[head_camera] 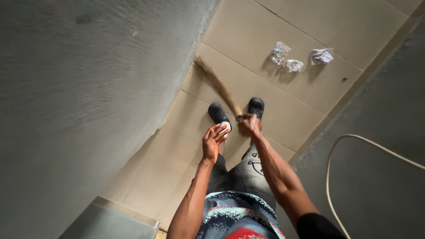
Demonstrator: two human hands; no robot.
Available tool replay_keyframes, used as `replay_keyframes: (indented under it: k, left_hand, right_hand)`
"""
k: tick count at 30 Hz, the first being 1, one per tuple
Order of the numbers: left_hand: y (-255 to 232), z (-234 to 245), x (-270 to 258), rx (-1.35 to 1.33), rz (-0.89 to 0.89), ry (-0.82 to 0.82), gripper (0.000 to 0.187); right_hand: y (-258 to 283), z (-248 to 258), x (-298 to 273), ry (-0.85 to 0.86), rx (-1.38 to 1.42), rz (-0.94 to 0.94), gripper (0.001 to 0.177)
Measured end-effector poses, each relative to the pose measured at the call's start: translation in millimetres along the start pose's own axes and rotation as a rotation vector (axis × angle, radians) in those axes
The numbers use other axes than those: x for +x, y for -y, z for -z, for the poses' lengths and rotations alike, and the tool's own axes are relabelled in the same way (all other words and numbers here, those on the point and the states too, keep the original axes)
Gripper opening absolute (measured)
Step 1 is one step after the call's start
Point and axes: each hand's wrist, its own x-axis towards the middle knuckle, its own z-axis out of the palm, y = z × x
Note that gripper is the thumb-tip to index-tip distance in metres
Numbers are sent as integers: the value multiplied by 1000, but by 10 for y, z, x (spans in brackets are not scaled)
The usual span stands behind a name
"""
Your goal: The person sweeps debris from a tiled floor into a pile using a hand broom.
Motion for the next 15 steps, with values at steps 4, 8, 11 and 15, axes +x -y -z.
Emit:
replay_keyframes:
  k: [4,8,11,15]
  left_hand:
    - [29,26,-6,-20,17,-19,63]
    - [46,35,-24,-30,14,-24,63]
    - [22,1,-17,-21,19,-26,63]
    - [21,-47,19,-40,22,-13,62]
  right_hand:
    - [116,239,371,-52,304,-16,35]
    - [357,395,308,-6,649,78,34]
    - [589,348,-45,-28,624,94,34]
    - [723,128,-269,111,787,-44,46]
